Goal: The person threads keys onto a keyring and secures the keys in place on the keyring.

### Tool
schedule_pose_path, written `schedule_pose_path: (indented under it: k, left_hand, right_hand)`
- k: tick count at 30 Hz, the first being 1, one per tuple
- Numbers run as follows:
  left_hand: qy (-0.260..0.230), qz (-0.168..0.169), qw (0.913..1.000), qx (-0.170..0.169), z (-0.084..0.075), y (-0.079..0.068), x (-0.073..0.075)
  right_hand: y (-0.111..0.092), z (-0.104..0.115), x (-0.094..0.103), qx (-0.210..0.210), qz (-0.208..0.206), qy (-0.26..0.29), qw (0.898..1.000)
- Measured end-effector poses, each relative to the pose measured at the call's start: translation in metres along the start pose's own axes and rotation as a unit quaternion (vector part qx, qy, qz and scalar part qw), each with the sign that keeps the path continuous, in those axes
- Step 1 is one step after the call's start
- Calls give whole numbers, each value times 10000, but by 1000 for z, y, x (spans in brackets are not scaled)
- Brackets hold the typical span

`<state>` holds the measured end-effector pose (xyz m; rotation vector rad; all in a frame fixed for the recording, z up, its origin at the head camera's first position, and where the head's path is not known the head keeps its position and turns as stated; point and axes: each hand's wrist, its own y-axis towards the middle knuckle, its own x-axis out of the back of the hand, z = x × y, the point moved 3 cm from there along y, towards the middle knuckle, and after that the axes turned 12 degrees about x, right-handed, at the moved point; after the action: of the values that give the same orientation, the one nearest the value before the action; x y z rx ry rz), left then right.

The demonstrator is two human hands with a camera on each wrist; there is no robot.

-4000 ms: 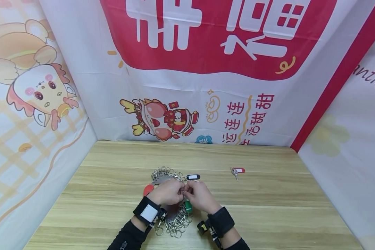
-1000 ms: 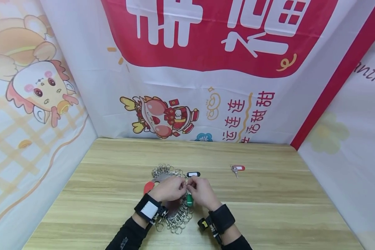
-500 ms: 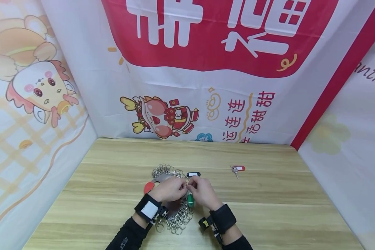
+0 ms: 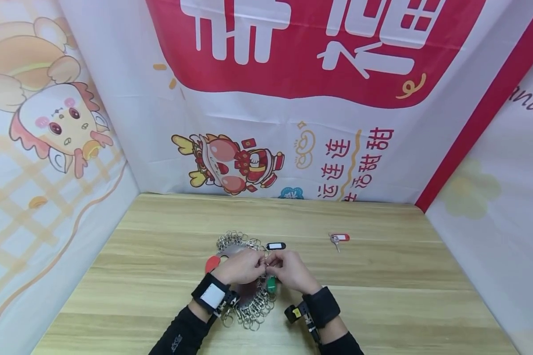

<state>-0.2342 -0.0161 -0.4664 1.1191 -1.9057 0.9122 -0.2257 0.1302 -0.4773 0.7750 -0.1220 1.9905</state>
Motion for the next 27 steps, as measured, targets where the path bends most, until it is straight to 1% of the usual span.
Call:
schedule_pose_path:
  k: [3,6,9,12,15,19,23,27]
  left_hand:
    - [-28,71,10000,-19,1,1,-1]
    - [-18,27,9999,-117,1,2,1]
    - [-95,-19,9998,-200,2,3,5]
    - [-200,28,9996,-203,3,4,7]
    - [-221,158,9995,-169,4,5,7]
    - [-218,233,9994,-167,5,8,6]
    - [-204,368,9989,-201,7,10,3]
    - [-404,680,9967,-176,11,13,3]
  right_hand:
    - [-1,-2,-1,-93,221,203,9995]
    - [1,-3,1,-63,278,124,9995]
    - [2,-3,3,-85,158,-38,9998]
    - [4,-2,3,-206,-45,-116,9997]
    - [5,0,3,-294,-185,-161,9993]
    - [8,2,2,-200,-235,-203,9993]
    - [8,0,2,-204,-155,-56,9997]
    - [10,-4,7,-255,99,80,9996]
